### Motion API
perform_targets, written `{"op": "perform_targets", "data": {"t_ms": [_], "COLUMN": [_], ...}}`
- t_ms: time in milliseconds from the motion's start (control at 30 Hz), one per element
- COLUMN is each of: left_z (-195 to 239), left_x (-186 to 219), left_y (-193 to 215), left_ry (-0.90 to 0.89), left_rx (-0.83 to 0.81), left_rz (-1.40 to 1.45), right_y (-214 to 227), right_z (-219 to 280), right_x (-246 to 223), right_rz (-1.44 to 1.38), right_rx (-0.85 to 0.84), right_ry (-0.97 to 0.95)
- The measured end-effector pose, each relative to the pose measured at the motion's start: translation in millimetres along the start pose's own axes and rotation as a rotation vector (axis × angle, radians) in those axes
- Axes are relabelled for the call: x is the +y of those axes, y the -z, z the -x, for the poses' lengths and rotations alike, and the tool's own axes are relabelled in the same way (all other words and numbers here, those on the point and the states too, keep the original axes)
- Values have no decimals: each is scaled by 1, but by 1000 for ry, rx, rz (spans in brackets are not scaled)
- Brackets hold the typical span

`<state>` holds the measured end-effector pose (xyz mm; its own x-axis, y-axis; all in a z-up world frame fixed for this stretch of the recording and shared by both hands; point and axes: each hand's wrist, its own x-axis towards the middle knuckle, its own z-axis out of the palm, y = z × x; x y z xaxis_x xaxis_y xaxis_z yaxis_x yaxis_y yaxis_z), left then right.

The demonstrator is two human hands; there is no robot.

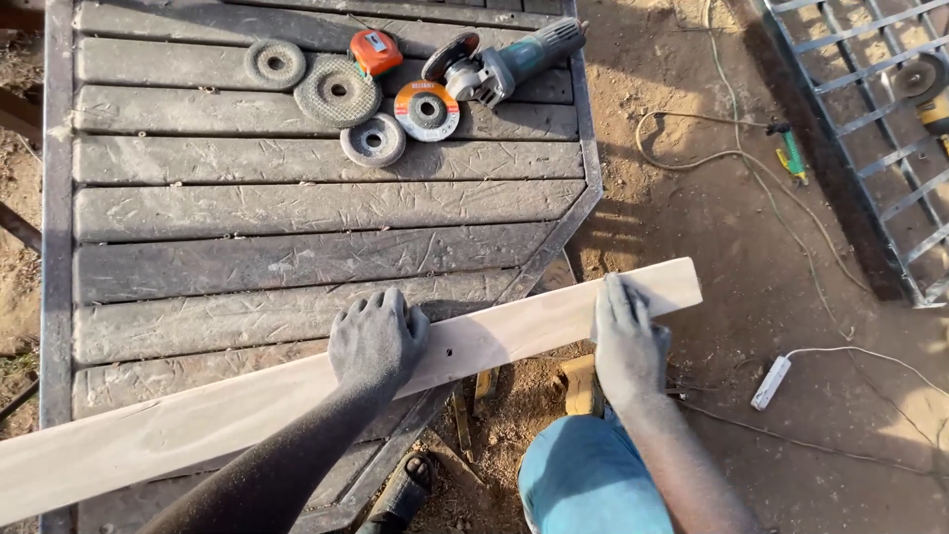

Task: Manual sanding of a wooden plank using a sanding block to smooth the surface and edges.

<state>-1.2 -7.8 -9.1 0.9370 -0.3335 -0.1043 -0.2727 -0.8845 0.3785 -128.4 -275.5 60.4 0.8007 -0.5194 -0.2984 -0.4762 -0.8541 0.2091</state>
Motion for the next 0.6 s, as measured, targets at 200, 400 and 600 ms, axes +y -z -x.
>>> {"op": "perform_targets", "data": {"t_ms": [200,400,600], "left_z": [0,-1,0], "left_x": [-3,0,0], "left_y": [-1,6,1], "left_ry": [-8,11,-11], "left_rx": [-18,-36,-9], "left_rz": [-8,-28,-33], "right_y": [-108,-42,-52], "right_z": [-87,-28,-8], "right_x": [62,32,-33], "right_rz": [-173,-71,-58], "right_rx": [136,129,148], "right_ry": [-198,2,-199]}}
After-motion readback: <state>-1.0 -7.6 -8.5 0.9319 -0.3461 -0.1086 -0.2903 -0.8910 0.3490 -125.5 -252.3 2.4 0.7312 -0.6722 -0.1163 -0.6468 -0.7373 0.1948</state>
